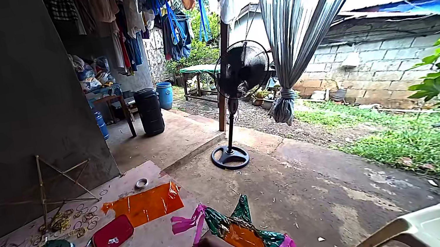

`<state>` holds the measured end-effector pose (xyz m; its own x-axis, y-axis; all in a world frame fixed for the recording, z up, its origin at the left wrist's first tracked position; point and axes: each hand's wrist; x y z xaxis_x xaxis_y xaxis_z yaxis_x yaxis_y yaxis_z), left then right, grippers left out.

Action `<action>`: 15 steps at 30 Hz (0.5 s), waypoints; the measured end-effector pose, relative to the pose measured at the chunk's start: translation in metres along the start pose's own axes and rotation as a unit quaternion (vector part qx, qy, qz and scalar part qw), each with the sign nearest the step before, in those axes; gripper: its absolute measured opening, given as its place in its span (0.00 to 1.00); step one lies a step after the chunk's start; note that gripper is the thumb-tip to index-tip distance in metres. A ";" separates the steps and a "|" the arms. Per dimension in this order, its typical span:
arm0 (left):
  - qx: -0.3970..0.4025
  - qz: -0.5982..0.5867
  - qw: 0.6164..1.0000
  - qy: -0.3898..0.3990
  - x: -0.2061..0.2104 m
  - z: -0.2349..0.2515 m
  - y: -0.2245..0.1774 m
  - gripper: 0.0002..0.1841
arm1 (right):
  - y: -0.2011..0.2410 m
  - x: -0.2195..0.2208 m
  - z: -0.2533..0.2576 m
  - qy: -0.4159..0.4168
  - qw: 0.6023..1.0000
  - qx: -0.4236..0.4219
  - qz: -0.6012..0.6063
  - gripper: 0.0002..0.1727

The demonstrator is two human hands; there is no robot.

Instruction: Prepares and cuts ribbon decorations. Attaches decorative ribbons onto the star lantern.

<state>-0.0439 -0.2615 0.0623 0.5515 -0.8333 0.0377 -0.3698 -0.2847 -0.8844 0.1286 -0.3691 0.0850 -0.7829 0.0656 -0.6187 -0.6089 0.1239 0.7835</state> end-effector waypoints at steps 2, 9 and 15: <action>-0.002 -0.002 1.000 0.003 0.000 -0.001 0.000 0.07 | 0.001 0.001 -0.001 -0.004 1.000 0.000 -0.007 0.16; -0.017 0.008 1.000 0.007 -0.002 0.001 -0.001 0.05 | 0.010 -0.002 -0.003 0.014 0.999 0.012 -0.045 0.15; -0.016 0.003 1.000 0.014 -0.003 0.003 0.001 0.05 | 0.009 -0.001 -0.002 0.017 0.998 0.016 -0.051 0.17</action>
<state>-0.0443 -0.2578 0.0596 0.5278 -0.8481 0.0461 -0.3975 -0.2946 -0.8690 0.1239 -0.3705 0.0928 -0.7217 0.0166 -0.6920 -0.6813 0.1591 0.7145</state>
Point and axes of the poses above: each hand's wrist, its own z-axis towards the middle knuckle, its own x-axis out of the palm, y = z × x, and after that the axes turned 2 degrees about z, right-handed
